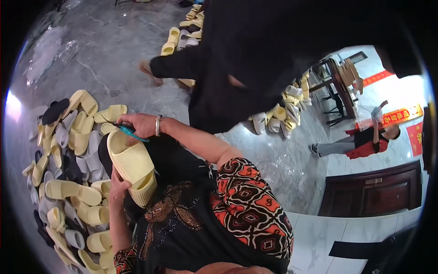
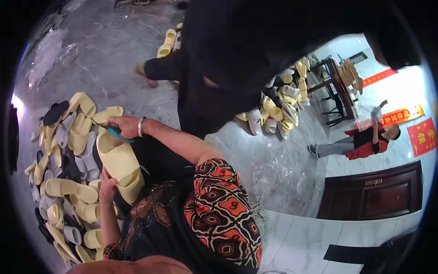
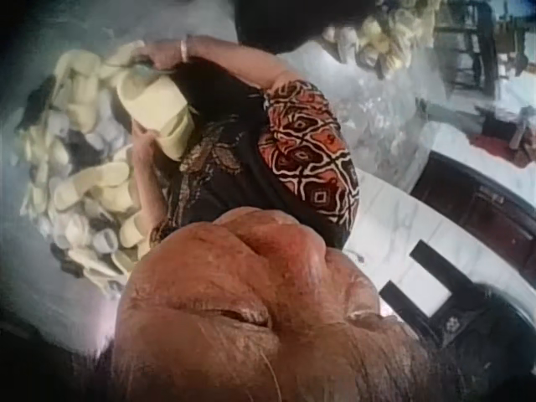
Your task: Trimming excess material from various colored slippers and sorting them into pairs.
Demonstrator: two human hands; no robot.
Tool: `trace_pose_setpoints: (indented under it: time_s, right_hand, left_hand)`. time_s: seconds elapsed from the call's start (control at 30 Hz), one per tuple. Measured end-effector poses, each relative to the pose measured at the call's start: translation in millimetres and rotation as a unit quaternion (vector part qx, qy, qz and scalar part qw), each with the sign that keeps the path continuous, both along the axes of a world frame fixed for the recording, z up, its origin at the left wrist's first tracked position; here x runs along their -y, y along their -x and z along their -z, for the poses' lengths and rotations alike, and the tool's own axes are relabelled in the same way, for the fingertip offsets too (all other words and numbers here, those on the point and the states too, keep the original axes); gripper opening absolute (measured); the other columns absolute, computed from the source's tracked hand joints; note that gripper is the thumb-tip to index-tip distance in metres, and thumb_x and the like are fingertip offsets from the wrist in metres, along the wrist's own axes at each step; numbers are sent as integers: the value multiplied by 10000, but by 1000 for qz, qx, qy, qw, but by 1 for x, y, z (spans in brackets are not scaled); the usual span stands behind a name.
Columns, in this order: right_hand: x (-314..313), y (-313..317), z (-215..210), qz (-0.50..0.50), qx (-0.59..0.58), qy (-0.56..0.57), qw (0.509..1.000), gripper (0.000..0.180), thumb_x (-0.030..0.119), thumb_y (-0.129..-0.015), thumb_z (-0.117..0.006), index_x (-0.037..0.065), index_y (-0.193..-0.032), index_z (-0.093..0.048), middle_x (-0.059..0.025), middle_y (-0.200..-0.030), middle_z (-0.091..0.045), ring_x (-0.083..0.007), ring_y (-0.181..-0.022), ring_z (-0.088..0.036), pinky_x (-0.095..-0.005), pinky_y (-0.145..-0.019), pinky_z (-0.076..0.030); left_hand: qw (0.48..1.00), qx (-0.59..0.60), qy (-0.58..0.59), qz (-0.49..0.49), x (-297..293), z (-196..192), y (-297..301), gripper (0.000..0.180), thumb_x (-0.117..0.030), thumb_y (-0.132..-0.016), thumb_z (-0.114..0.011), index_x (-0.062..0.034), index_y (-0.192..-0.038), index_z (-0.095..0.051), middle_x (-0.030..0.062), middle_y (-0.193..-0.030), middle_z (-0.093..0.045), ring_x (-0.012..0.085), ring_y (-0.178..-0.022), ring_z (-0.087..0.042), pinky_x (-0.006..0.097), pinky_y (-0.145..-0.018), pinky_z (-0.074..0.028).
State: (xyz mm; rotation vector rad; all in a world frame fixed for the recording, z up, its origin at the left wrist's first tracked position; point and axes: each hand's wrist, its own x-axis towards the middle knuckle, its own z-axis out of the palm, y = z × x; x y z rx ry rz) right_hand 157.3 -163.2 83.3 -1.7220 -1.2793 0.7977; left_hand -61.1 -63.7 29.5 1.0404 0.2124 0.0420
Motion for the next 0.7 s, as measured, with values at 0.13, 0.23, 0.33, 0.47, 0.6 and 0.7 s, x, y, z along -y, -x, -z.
trace_pose_setpoints:
  time_s: [0.13,0.23,0.33,0.47,0.6,0.7]
  right_hand:
    - [9,-4,-5,11,-34,36,999,639,180,-567,-771,33,-1106,-461,-74,-842,-593,-163,-768,-555,-303,-712,-459]
    - [10,-8,-10,17,-27,84,996,664,200,-545,-780,41,-1113,-476,-91,-862,-611,-189,-798,-577,-316,-734,-469]
    - [9,-11,-10,94,-7,60,994,656,188,-536,-785,34,-1100,-487,-93,-859,-611,-189,-802,-584,-321,-723,-474]
    - [8,-16,-11,101,16,65,993,644,190,-520,-796,8,-1064,-503,-106,-866,-614,-204,-812,-591,-329,-726,-475]
    - [5,-25,-17,44,-154,109,981,635,166,-578,-788,-15,-1090,-460,-78,-822,-599,-149,-705,-582,-276,-586,-489]
    - [8,-23,-16,67,-186,107,974,609,189,-583,-789,-21,-1062,-477,-86,-827,-601,-158,-700,-589,-289,-557,-504]
  left_hand:
    - [999,-13,48,0,6,8,6,1177,-489,-446,-823,-8,-1333,-217,115,-1262,-418,194,-1160,-416,330,-966,-331]
    - [997,17,-79,6,6,26,21,1095,-508,-514,-789,-25,-1323,-232,109,-1237,-436,209,-1130,-443,334,-942,-359]
    - [985,-14,-169,13,11,27,29,1037,-525,-560,-758,-13,-1307,-252,102,-1211,-451,200,-1090,-463,332,-907,-386]
    - [971,-40,-234,-18,12,33,31,845,-453,-627,-734,-10,-1235,-349,94,-1140,-497,194,-1031,-495,319,-865,-408]
    - [976,-107,-181,-54,14,15,32,677,-344,-680,-700,2,-1186,-413,93,-1088,-531,183,-997,-510,300,-842,-414]
    - [984,-125,-114,-59,9,11,33,603,-276,-708,-666,14,-1178,-423,90,-1071,-541,178,-977,-517,293,-831,-418]
